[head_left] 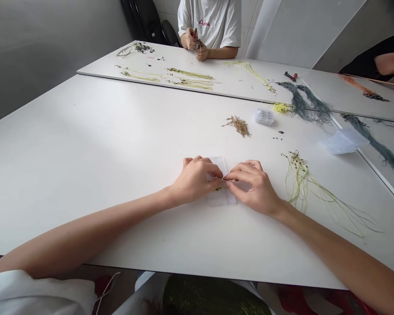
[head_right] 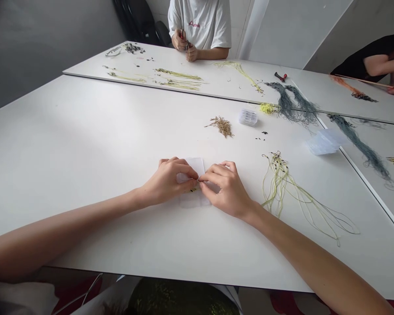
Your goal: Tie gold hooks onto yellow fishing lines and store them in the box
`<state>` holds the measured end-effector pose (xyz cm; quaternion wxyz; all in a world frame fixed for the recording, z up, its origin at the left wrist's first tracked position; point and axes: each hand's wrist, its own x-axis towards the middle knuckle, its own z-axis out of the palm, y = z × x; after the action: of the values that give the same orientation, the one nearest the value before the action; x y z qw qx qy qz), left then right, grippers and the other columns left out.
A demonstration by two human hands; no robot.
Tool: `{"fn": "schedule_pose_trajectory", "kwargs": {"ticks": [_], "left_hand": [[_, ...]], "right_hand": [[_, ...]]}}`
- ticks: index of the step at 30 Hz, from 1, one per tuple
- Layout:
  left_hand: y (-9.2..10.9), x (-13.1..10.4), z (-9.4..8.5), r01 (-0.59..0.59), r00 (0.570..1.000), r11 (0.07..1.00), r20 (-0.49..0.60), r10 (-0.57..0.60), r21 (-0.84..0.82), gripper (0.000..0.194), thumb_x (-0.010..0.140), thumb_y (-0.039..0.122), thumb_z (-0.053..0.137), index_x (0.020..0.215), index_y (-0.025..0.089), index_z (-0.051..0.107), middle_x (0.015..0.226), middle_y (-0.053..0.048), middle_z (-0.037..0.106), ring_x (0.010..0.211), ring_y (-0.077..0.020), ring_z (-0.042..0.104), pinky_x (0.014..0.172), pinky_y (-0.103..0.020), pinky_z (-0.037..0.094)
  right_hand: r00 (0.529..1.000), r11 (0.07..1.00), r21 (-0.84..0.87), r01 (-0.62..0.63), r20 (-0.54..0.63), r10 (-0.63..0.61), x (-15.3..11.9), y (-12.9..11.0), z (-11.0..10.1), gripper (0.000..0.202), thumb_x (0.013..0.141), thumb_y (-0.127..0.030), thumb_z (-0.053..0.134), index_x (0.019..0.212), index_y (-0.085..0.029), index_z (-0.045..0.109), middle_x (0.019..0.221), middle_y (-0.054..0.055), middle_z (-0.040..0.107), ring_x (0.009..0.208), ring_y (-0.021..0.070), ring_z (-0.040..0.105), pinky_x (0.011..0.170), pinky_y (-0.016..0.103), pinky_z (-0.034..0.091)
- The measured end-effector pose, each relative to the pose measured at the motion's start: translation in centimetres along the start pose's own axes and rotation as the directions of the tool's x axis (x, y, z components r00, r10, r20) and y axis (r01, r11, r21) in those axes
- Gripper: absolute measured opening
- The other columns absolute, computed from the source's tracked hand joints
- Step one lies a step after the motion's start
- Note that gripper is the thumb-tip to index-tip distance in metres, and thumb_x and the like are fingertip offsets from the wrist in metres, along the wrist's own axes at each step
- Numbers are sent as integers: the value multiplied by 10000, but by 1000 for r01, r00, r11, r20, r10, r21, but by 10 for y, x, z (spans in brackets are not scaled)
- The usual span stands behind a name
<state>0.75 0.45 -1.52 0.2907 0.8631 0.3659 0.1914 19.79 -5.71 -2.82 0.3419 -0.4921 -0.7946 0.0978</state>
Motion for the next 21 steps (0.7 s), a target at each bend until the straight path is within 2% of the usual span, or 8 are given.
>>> {"fn": "schedule_pose_trajectory", "kwargs": {"ticks": [5,15,21], "left_hand": [[1,0,0,5,1000,1000,1,-5,-2,138,811,265,581,812,266,719,845,-5,701,932,-237,585,950,-488,316],[1,2,-4,10,999,999,45,-8,-37,167,819,281,562,840,271,727,878,-16,694,929,-242,579,957,-506,314],[3,2,-3,46,998,998,44,-45,-39,134,792,273,586,808,272,720,874,1,688,953,-238,574,974,-492,295]], "right_hand": [[1000,999,-32,29,7,-28,1,2,3,128,859,-142,587,844,-248,659,797,-9,650,710,143,603,931,411,343],[999,999,-32,12,54,-10,4,3,3,132,857,-126,587,791,-226,642,769,-20,625,696,128,580,924,403,320],[995,998,-63,24,94,-18,5,2,0,124,861,-127,604,785,-214,650,771,-26,624,692,118,575,937,400,304]]}}
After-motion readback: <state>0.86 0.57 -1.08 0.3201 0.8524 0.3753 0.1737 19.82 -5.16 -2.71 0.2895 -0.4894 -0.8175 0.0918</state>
